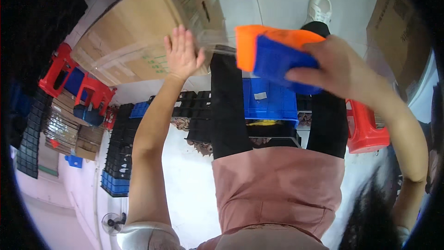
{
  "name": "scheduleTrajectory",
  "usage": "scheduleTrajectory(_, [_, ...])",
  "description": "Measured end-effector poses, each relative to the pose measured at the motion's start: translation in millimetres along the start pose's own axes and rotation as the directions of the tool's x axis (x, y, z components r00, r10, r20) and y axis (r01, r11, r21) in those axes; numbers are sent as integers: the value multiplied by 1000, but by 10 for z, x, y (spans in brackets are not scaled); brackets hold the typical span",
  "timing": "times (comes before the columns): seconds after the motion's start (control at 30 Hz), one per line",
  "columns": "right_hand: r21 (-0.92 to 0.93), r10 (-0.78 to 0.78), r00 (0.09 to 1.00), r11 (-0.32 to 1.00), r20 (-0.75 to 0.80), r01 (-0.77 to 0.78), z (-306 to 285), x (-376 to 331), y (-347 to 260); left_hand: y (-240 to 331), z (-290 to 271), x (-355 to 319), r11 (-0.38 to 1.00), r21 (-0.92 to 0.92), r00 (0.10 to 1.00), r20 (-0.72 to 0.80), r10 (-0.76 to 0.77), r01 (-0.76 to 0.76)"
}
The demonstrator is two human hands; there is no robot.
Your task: The recorder is placing a protective sheet over items in a box, folding the flaps, and sealing it with a tape dispenser.
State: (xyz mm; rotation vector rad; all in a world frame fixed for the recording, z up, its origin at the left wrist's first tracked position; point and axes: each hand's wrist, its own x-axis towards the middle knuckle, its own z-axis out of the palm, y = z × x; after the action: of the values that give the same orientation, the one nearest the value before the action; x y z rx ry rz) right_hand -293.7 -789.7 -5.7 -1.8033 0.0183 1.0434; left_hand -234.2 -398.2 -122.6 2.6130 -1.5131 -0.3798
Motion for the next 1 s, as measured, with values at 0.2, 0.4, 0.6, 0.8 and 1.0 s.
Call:
scheduleTrajectory(0.2, [-110, -1, 998, 994, 69, 8, -139, -410, 41, 24, -63, 28, 999, 35, 997, 78, 2, -5])
scheduleTrajectory(0.4, [-289, 98, 995, 952, -31, -103, -103, -439, 357, 60, 0, 51, 996, 59, 993, 88, -76, 71])
scheduleTrajectory(0.6, [-296, -71, 977, 955, -201, 8, 238, 928, 1430, 273, -344, 423, 937, 329, 896, 443, -46, -115])
scheduleTrajectory(0.8, [-247, 28, 998, 968, -61, -43, 675, 2129, 862, 498, -402, 1062, 748, 406, 459, 875, -154, -525])
scheduleTrajectory(1.0, [-161, 98, 981, 979, -166, -125, 703, 2132, 563, 280, 412, 1008, 122, 363, 329, 915, -232, -924])
